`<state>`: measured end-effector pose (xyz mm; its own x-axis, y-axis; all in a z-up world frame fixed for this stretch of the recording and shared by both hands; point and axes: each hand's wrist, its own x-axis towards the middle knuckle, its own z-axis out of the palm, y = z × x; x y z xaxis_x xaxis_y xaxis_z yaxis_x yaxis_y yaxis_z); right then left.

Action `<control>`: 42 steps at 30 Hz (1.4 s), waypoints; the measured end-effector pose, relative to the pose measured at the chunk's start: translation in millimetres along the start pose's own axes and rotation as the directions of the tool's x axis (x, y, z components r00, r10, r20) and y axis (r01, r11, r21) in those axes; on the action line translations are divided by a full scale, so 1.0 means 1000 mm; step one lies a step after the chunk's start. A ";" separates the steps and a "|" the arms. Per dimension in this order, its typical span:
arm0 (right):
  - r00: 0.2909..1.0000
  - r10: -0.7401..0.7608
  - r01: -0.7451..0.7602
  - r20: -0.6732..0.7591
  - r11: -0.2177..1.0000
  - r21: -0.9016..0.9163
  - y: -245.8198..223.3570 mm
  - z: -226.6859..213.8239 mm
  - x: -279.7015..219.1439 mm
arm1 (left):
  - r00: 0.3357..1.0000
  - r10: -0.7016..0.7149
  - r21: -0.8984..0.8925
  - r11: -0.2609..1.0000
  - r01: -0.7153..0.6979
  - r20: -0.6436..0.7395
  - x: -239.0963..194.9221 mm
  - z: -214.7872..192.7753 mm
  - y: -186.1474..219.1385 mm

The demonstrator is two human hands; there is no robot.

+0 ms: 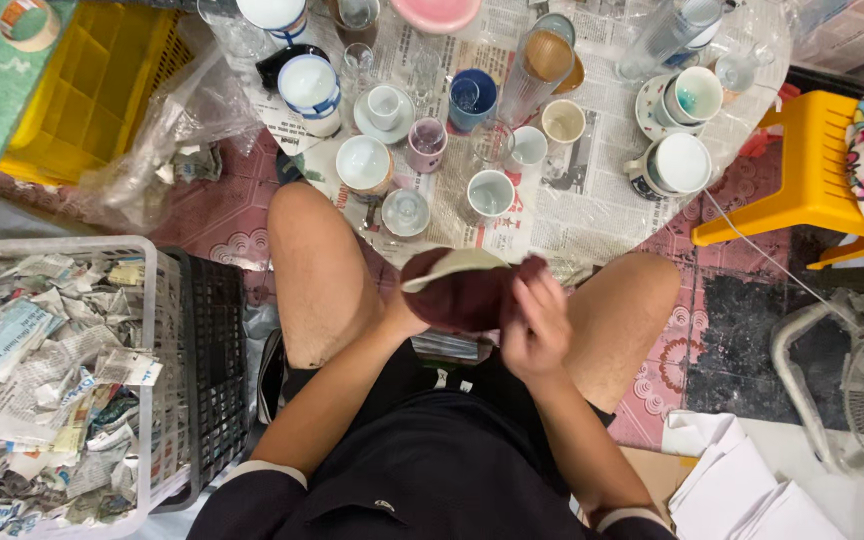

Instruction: The person wipes various ceramic items, including cups, bowls, and a pitcher, using a maroon cloth. They handle each item one at a time, wiping the exterior and interior surfaces before placing them back on the table.

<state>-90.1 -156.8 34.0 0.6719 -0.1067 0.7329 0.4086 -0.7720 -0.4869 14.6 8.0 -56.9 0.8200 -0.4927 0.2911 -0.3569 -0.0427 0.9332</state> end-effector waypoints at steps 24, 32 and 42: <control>0.754 0.602 -0.571 0.263 0.799 -0.189 0.060 0.029 -0.057 | 0.982 0.112 0.498 0.867 -0.021 -0.155 0.006 -0.011 0.049; 0.971 0.218 -0.232 0.094 0.956 0.181 0.053 0.027 -0.043 | 0.974 -0.207 0.246 0.953 0.178 0.097 0.008 0.002 0.027; 0.819 0.568 -0.561 0.080 0.762 0.324 0.041 0.024 -0.024 | 0.993 -0.114 0.208 0.972 0.106 0.030 0.009 0.002 0.040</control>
<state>-74.4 -170.2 -14.8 0.8321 -0.4758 0.2850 0.1348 -0.3250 -0.9361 6.9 -0.2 -17.3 0.8416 -0.5105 0.1761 -0.3535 -0.2743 0.8943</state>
